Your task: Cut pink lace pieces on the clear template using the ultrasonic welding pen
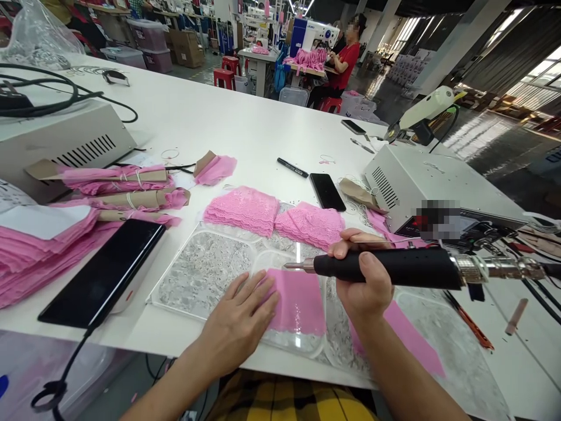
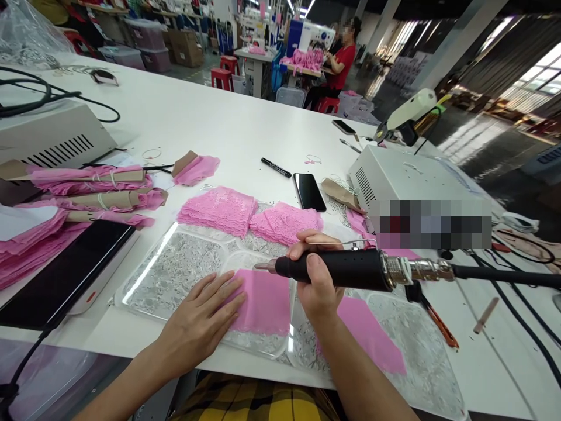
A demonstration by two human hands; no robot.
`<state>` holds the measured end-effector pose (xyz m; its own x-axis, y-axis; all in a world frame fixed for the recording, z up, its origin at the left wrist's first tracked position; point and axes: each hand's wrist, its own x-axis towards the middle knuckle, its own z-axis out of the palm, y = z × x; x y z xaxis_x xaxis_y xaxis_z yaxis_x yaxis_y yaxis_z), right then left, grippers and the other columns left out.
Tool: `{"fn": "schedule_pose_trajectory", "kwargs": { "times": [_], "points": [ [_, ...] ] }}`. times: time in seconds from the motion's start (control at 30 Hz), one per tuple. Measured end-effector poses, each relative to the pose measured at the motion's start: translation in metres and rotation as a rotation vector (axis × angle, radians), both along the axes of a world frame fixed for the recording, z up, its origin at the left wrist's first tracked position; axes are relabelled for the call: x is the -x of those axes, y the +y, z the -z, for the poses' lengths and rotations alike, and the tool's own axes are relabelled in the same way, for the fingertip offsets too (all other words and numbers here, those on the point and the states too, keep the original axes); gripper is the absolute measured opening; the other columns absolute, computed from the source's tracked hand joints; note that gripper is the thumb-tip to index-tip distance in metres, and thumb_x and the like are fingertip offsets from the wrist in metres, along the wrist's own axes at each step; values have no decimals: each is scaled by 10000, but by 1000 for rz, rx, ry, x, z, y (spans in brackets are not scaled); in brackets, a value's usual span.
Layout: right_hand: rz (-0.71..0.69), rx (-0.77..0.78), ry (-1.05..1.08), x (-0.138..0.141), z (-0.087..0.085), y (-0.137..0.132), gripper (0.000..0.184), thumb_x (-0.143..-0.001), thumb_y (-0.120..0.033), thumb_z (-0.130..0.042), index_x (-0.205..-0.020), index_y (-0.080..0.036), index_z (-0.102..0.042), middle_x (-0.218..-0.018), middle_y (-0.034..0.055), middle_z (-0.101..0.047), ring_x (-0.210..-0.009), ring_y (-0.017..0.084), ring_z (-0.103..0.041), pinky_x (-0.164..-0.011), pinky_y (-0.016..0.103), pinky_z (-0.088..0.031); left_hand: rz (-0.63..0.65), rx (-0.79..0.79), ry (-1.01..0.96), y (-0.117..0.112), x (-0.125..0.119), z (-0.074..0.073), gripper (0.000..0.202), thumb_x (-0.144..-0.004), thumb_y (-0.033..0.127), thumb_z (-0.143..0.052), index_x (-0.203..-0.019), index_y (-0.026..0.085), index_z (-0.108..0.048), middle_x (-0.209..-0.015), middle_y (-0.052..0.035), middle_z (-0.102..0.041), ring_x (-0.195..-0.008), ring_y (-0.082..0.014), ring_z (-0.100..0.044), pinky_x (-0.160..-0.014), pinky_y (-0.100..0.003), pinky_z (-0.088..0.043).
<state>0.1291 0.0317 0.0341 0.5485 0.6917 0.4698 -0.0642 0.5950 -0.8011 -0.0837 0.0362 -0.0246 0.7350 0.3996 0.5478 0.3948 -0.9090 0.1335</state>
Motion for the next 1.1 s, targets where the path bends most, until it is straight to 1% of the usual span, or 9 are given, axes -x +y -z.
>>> {"fn": "schedule_pose_trajectory", "kwargs": {
  "times": [0.3,0.4,0.53,0.63,0.73,0.93,1.1],
  "points": [
    [-16,25,3,2,0,-3,146,-751,-266,-592,-863,-195,-652,-893,21,-623,-603,103,-574,-615,315,-517,-26,-14,1,-2,-1,-1,249,-953,125,-503,-1153,118,-650,-1237,-128,-656,-1265,-305,-535,-1060,-489,-427],
    [-20,20,16,4,1,-4,146,-738,-272,-602,-849,-195,-657,-891,23,-629,-596,105,-567,-604,317,-512,-35,-7,25,-4,-1,-2,256,-947,144,-516,-1170,121,-639,-1266,-142,-639,-1277,-297,-527,-1062,-487,-434],
    [-63,10,15,10,2,-5,154,-744,-268,-602,-870,-205,-663,-854,17,-626,-598,110,-556,-598,315,-513,-57,11,49,-6,0,-3,250,-951,180,-524,-1172,125,-626,-1313,-153,-610,-1297,-286,-510,-1072,-482,-424],
    [-71,5,-4,14,3,-5,162,-752,-276,-602,-887,-210,-662,-811,10,-617,-615,120,-558,-625,323,-523,-54,19,41,-6,-1,-3,241,-941,176,-535,-1156,118,-625,-1293,-152,-618,-1286,-290,-518,-1073,-481,-413],
    [-59,8,-18,17,5,-4,158,-754,-274,-603,-888,-207,-656,-822,13,-616,-623,121,-556,-633,327,-527,-48,16,37,-6,-1,-3,239,-942,169,-520,-1150,115,-624,-1274,-151,-627,-1277,-292,-523,-1069,-480,-408],
    [-48,20,-24,18,7,-3,140,-757,-271,-600,-876,-214,-645,-841,15,-606,-631,124,-553,-636,340,-530,-42,14,34,-6,-1,-4,245,-947,167,-503,-1153,108,-623,-1265,-151,-631,-1271,-301,-525,-1055,-485,-417],
    [-64,31,-61,16,7,-6,77,-754,-257,-608,-819,-218,-623,-846,12,-590,-643,128,-555,-641,354,-538,-38,18,32,-6,-1,-5,239,-947,171,-508,-1146,108,-625,-1265,-151,-629,-1257,-299,-535,-1052,-489,-422]
  ]
}}
